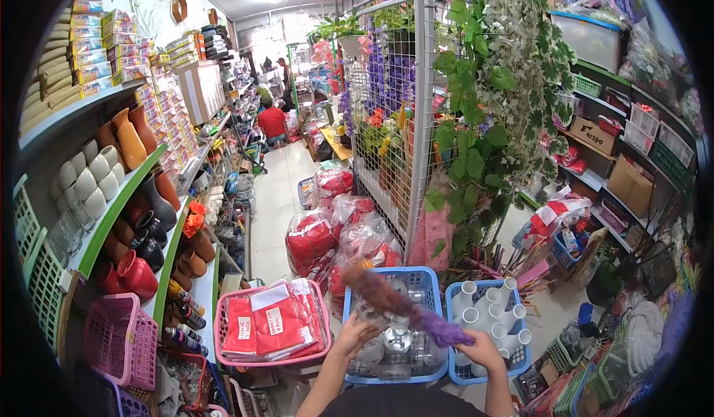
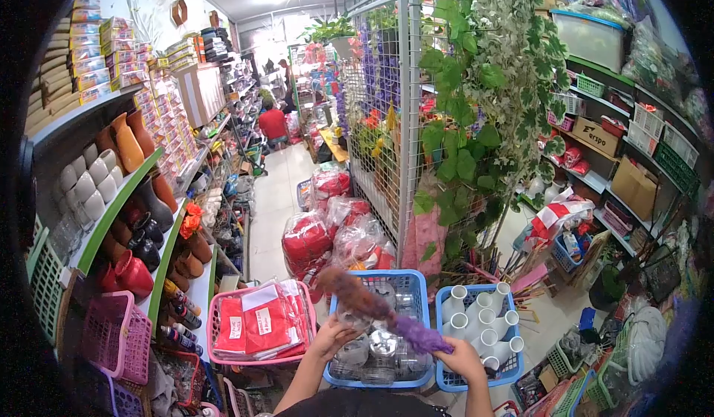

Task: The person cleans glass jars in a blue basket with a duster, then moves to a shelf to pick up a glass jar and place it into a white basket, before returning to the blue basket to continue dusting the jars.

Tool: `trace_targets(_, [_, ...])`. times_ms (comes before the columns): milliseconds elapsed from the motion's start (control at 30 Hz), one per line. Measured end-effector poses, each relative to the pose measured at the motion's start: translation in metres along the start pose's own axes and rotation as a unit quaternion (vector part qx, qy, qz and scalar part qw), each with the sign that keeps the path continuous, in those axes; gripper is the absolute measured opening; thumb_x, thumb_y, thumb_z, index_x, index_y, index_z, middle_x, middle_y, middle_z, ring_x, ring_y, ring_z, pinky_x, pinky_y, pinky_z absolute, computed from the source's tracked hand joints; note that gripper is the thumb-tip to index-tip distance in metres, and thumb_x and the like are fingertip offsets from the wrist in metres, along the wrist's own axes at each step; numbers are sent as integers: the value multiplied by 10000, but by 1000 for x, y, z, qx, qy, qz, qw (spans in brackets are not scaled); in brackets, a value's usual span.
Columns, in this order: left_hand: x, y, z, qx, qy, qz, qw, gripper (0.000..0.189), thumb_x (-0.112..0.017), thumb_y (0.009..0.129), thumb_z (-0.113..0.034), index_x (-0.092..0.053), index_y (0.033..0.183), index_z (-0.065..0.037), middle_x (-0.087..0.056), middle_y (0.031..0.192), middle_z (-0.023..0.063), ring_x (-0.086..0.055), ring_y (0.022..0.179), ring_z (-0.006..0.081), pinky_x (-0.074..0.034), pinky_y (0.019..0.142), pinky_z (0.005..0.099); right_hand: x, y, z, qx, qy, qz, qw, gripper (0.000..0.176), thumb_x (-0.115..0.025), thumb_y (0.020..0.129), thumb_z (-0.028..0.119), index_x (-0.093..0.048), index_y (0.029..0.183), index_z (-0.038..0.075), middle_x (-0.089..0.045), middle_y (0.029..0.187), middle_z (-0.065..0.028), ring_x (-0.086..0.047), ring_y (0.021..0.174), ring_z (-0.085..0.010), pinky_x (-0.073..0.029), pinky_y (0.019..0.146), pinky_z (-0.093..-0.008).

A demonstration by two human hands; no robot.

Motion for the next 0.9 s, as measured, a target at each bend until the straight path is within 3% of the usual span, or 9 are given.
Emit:
trace_targets(233, [-11,-8,-9,1,-29,-4,1000,515,-553,846,17,-343,1311,-52,-559,1153,135,-602,1018,257,-510,895,392,-11,-2,-20,35,120,96,987,357,-708,753,264,-661,1047,67,-665,737,-71,-594,663,-115,-466,645,-275])
trace_targets(333, [-9,-8,-9,14,0,16,1000,500,-523,838,39,-349,1299,-51,-541,1164,136,-598,1023,258,-491,926,438,-11,-4,-11,-23,43,-30,998,343,-703,757,214,-657,1054,49,-673,778,-61,-584,689,-102,-465,660,-271])
trace_targets(467, [0,-3,2,-5,-36,7,999,513,-509,843,23,-312,1311,-44,-539,1159,161,-629,939,257,-504,903,444,-10,-3,-22,6,102,124,987,335,-702,760,169,-654,1054,18,-668,801,-32,-567,726,-80,-466,680,-261])
trace_targets(600, [-10,-11,-8,7,55,-19,998,580,-507,806,71,-340,1344,-64,-525,1211,114,-590,1049,223,-527,862,344,-8,0,-20,-1,90,-3,996,312,-695,762,176,-653,1024,12,-663,771,-46,-570,691,-94,-465,650,-275])
trace_targets(667, [-3,-6,0,-21,149,-39,988,569,-541,803,43,-361,1335,-47,-585,1119,97,-605,1006,185,-531,785,298,-8,0,-1,-48,30,-189,980,275,-682,768,174,-654,983,4,-654,744,-91,-577,656,-129,-462,623,-303])
trace_targets(733, [1,-1,7,-69,195,-38,978,532,-566,792,26,-410,1297,-36,-608,1063,91,-608,979,169,-524,756,286,-10,-2,8,-40,65,-226,971,205,-667,790,141,-640,906,-26,-603,665,-23,-539,640,-88,-436,594,-267])
trace_targets(833, [2,4,7,-149,299,-52,941,451,-627,768,-51,-506,1201,-20,-638,966,92,-617,915,163,-508,724,290,-15,-4,-15,-3,72,-187,980,256,-677,782,153,-642,950,-37,-621,689,-45,-552,654,-95,-447,615,-269])
trace_targets(867, [2,6,7,-181,356,-66,915,416,-664,755,-112,-552,1144,-15,-645,926,99,-622,878,173,-499,721,305,-15,-5,-20,32,64,-73,995,282,-686,774,163,-645,987,-18,-638,715,-68,-566,664,-102,-456,632,-274])
trace_targets(900, [8,9,9,-235,509,-80,824,426,-684,742,-182,-566,1115,-12,-645,928,108,-621,863,203,-492,744,327,-16,-6,-22,66,55,42,995,313,-696,766,173,-648,1024,1,-656,740,-91,-581,675,-108,-465,649,-280])
Point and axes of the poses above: each hand's wrist, its own y-axis towards the middle knuckle, its own x-axis out of the back of the hand, z = x × y, the point moved 1 cm from there along y, towards the middle knuckle
